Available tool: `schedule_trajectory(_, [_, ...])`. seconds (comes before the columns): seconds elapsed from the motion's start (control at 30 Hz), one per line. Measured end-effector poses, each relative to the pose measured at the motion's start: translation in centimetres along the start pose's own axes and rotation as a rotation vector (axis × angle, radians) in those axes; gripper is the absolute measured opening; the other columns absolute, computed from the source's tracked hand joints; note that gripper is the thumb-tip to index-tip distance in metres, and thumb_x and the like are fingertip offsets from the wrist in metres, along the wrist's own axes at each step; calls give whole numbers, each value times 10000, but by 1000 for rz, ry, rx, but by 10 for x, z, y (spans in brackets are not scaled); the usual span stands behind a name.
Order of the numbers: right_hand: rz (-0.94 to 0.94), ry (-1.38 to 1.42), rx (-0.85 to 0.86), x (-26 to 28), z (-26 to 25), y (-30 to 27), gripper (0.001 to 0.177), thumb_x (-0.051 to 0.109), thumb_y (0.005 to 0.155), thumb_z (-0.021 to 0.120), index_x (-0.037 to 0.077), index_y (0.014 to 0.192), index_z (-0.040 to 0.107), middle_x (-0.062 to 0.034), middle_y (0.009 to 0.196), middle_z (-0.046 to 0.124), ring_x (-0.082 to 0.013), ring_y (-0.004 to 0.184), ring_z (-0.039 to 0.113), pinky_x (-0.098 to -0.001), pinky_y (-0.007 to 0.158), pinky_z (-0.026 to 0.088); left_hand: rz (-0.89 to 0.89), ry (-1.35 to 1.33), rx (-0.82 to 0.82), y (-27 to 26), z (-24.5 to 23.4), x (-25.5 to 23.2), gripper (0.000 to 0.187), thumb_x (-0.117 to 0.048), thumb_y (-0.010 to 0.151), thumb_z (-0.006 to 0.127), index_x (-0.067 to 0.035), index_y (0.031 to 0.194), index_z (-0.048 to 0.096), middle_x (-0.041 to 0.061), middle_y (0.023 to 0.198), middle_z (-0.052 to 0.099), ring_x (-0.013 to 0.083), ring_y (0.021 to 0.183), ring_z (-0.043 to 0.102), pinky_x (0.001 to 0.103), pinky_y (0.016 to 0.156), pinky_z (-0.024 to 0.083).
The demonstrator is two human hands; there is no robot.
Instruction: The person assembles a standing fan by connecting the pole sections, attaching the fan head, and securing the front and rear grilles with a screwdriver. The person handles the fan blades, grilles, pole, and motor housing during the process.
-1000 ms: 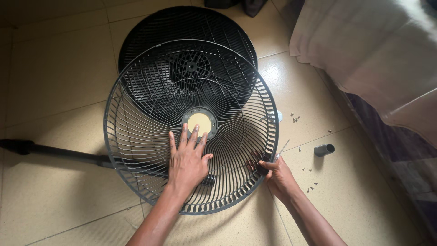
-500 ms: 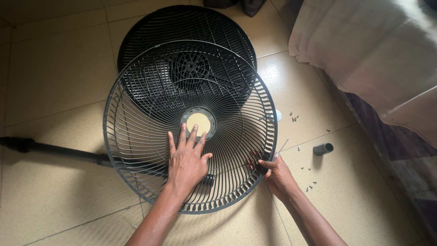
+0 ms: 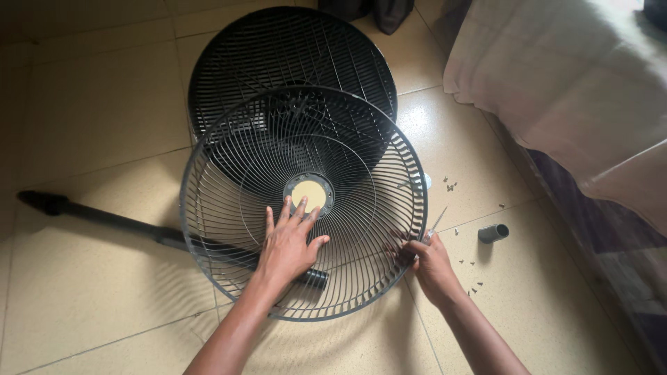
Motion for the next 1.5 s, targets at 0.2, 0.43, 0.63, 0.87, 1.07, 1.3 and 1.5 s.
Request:
schedule_trajectory(0.2, [-111,-122,-4,31,-12,-1,398,201,918,691,48,1169,423,-156,1009,649,-237,926,701,-366,933,590,99,-167,-257,-8,-49,-1,529,-352,859,741,-102,1312,629,124,1490,521,337,1466,329,593,1194,129])
schedule_trajectory(0.43, [-523,-764,-485,95,-45,-27,405,356,959,701,7,1102,553,-173,1070,656,-327,1010,646,-470,902,503,-236,-280,-951,-116,-172,112,85,-151,965,737,-69,972,758,104,949,749,258,840,723,389,763,560])
schedule_trajectory(0.63, [-879,-758,-391,143,12,-41,394,312,1092,664,-28,1111,467,-144,991,606,-262,894,605,-455,781,500,-595,-265,-400,-174,-123,215,122,-248,884,731,-159,924,805,66,846,778,190,736,717,367,739,559])
schedule_trajectory(0.87, [-738,-764,-79,138,108,-35,249,254,1045,593,72,1055,424,-51,764,552,-149,562,489,-334,453,399,-774,-316,-62,-219,-13,222,195,-214,863,723,-167,1049,759,34,1039,779,185,769,759,370,740,627])
schedule_trajectory(1.07, [-771,-821,-36,136,119,-57,287,242,1043,624,37,1004,427,-53,719,549,-134,539,484,-305,449,404,-325,-118,-287,-193,-44,181,175,-21,821,650,-76,887,802,100,955,774,273,886,731,389,834,584])
schedule_trajectory(1.3, [-531,-1045,-178,125,77,-51,409,429,1049,521,23,1000,546,-148,662,607,-220,587,570,-456,618,470,-327,-266,-524,-183,-102,153,48,-54,825,717,-33,864,738,135,869,756,238,777,758,364,723,596])
schedule_trajectory(1.5, [-434,-996,-167,112,49,-43,397,420,1024,529,45,1077,650,-80,714,633,-174,606,570,-418,585,476,-132,-426,-718,-138,-174,98,66,-43,839,748,-69,898,733,31,890,773,119,804,740,289,753,599])
Point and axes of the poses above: each hand's wrist, its own y-axis towards the middle knuckle, its own z-axis out of the palm, x = y × z, the point moved 10 cm from there along y, towards the middle knuckle
